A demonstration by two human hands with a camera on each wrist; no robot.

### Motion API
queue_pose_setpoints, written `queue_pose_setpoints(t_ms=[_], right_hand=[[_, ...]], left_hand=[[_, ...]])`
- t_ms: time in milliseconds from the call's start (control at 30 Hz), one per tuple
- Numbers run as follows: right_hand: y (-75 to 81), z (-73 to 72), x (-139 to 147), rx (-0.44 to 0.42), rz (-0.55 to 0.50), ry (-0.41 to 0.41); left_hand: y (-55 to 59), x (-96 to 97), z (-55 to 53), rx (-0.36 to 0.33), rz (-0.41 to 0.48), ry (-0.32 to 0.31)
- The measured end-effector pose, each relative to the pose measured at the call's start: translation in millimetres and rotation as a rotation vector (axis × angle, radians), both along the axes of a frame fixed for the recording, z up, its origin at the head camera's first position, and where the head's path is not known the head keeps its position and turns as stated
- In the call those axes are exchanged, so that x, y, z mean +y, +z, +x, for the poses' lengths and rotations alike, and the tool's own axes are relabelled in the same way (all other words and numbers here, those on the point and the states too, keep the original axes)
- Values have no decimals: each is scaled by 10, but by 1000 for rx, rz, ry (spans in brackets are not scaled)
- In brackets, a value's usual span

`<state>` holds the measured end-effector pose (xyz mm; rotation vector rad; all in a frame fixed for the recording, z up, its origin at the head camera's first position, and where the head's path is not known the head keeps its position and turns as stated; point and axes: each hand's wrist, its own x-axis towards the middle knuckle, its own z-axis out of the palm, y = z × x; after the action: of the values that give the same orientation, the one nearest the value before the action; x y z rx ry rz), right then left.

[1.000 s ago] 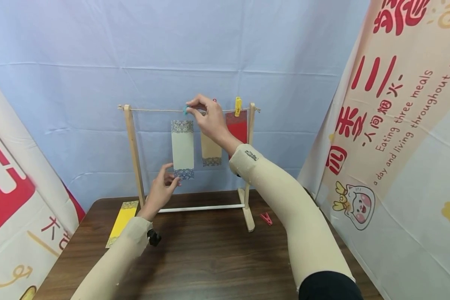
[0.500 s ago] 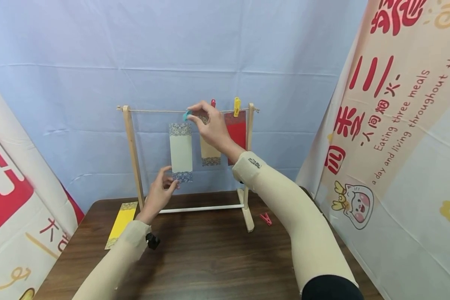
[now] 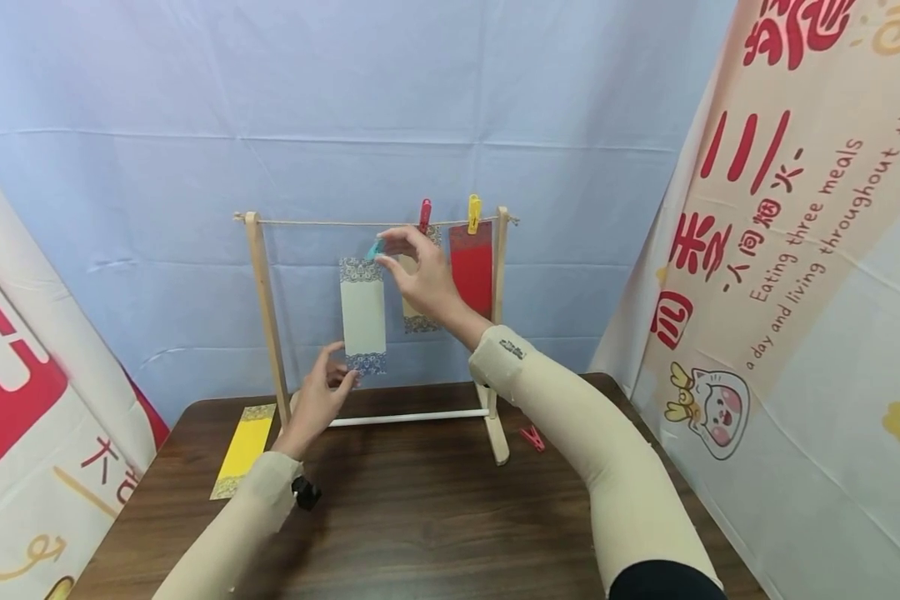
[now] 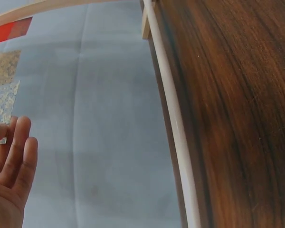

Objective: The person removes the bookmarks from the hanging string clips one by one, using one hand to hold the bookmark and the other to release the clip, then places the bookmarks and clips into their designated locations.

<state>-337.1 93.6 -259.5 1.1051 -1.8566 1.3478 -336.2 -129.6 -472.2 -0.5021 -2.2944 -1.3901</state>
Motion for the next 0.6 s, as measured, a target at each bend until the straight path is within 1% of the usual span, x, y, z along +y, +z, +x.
queue_pose_setpoints(t_ms=[167, 267, 367, 533, 600], right_hand=[[-89, 25, 24, -31, -1, 7], [-161, 11, 30, -42, 1, 16], [-261, -58, 37, -58, -5, 18], [-474, -237, 91, -74, -17, 20], [-533, -266, 114, -74, -26, 30]], left_hand=[[-27, -8, 24, 0, -3, 3], [-44, -8, 38, -3, -4, 1], [-66, -8, 51, -3, 1, -1], [-91, -7, 98, 0, 4, 8], [-99, -7, 115, -1, 7, 11]])
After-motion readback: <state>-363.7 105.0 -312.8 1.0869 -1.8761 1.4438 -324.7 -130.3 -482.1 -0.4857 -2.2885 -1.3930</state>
